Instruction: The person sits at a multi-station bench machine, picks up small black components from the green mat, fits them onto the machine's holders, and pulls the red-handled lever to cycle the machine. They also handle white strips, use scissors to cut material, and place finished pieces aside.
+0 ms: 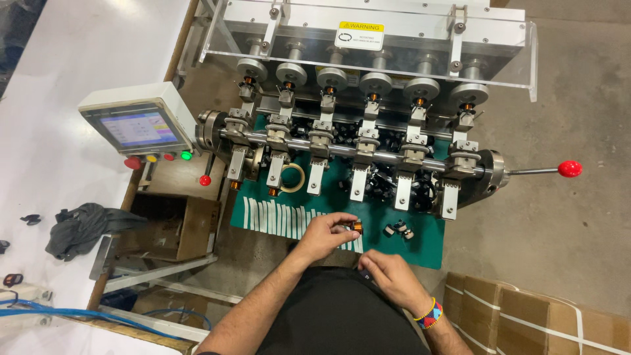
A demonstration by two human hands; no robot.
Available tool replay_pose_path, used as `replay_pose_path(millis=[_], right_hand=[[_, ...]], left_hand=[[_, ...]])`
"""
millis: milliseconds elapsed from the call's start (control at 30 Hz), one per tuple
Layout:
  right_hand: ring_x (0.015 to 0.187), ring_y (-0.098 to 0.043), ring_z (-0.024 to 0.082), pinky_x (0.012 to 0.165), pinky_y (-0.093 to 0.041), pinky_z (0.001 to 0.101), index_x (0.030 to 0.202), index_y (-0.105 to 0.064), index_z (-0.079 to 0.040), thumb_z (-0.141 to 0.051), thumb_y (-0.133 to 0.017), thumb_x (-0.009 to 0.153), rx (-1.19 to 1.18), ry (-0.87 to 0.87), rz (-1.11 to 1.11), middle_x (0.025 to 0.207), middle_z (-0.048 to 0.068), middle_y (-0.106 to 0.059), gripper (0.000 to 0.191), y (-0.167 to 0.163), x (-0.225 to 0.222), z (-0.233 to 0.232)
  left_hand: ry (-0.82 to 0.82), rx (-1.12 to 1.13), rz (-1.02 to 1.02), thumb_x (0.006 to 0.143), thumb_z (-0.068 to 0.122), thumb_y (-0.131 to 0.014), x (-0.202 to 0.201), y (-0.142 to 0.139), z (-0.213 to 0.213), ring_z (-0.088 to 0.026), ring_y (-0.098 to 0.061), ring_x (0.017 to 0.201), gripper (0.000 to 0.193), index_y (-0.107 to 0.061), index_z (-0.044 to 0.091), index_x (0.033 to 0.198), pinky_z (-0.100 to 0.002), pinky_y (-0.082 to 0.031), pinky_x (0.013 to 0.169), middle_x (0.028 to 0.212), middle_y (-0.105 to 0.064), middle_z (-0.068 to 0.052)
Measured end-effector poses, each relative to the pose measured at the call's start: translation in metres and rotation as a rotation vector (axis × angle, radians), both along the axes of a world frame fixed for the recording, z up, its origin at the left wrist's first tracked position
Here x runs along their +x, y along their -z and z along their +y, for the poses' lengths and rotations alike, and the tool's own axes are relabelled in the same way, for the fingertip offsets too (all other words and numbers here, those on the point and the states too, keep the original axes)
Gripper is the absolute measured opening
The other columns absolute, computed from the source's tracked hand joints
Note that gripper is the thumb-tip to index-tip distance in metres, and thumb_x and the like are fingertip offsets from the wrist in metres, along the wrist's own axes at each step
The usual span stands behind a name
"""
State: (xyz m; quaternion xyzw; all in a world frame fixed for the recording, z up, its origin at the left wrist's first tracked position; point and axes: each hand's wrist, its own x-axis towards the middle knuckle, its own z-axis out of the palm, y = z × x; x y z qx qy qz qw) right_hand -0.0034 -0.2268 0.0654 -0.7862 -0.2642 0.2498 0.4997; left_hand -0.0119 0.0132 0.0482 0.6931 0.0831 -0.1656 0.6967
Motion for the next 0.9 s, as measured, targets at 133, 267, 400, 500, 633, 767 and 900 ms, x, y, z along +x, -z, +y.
replay_pose_path(millis=[133,267,400,500,633,767,900], right_hand=[[0.063,-0.057,0.027,0.059,-0.048,0.0382,0.096,-0.072,-0.005,-0.024,-0.053,0.104,-0.095,0.067,0.173,0.068,0.012,-0.063,0.028,0.001,0.009,0.024],[0.060,-0.064,0.023,0.058,-0.049,0.0362,0.095,-0.071,-0.006,-0.025,-0.055,0.101,-0.188,0.123,-0.072,0.068,0.009,-0.067,0.026,-0.012,0.018,0.047],[0.059,-0.067,0.021,0.057,-0.051,0.0349,0.093,-0.071,-0.005,-0.025,-0.054,0.101,-0.172,0.169,-0.007,0.065,0.009,-0.068,0.027,-0.033,-0.005,0.076],[0.058,-0.070,0.016,0.058,-0.054,0.0324,0.092,-0.070,-0.004,-0.024,-0.052,0.102,-0.092,0.199,0.160,0.063,0.006,-0.071,0.029,-0.033,-0.021,0.098],[0.062,-0.067,0.011,0.059,-0.053,0.0312,0.094,-0.072,-0.003,-0.024,-0.052,0.104,0.032,0.177,0.276,0.068,0.003,-0.074,0.031,-0.004,-0.026,0.116],[0.057,-0.058,0.012,0.053,-0.048,0.0318,0.111,-0.075,-0.008,-0.030,-0.059,0.100,-0.114,0.203,0.503,0.074,0.003,-0.074,0.029,0.042,-0.018,0.112],[0.069,-0.076,0.023,0.067,-0.060,0.0348,0.135,-0.063,-0.020,-0.037,-0.072,0.089,-0.456,0.437,0.322,0.089,0.010,-0.078,0.050,0.087,0.019,0.093]], left_hand=[[0.256,-0.204,-0.009,0.089,0.012,-0.080,0.000,0.003,0.017,-0.008,-0.073,0.090,0.039,-0.071,0.001,0.125,-0.025,-0.058,0.081,0.107,-0.078,-0.008],[0.326,0.326,-0.134,0.084,0.012,-0.084,0.000,0.009,0.035,-0.010,-0.070,0.084,0.042,-0.072,0.000,0.122,-0.027,-0.058,0.077,0.104,-0.076,-0.006],[0.073,-0.232,-0.045,0.089,0.008,-0.079,-0.003,0.018,0.045,-0.010,-0.070,0.092,0.044,-0.065,-0.002,0.129,-0.027,-0.059,0.082,0.112,-0.073,-0.007],[0.007,-0.499,-0.010,0.092,0.005,-0.075,-0.008,0.026,0.049,-0.013,-0.072,0.100,0.044,-0.061,-0.003,0.133,-0.028,-0.060,0.087,0.117,-0.070,-0.009],[-0.072,-0.559,0.068,0.094,0.003,-0.072,-0.016,0.038,0.055,-0.016,-0.072,0.101,0.045,-0.058,-0.005,0.136,-0.029,-0.059,0.087,0.117,-0.070,-0.012],[-0.150,-0.498,0.038,0.095,0.004,-0.070,-0.023,0.046,0.070,-0.018,-0.074,0.100,0.047,-0.056,-0.008,0.138,-0.028,-0.060,0.088,0.116,-0.071,-0.015],[-0.136,-0.345,-0.058,0.095,0.004,-0.071,-0.031,0.048,0.089,-0.016,-0.075,0.098,0.048,-0.056,-0.008,0.139,-0.025,-0.058,0.091,0.111,-0.074,-0.015]])
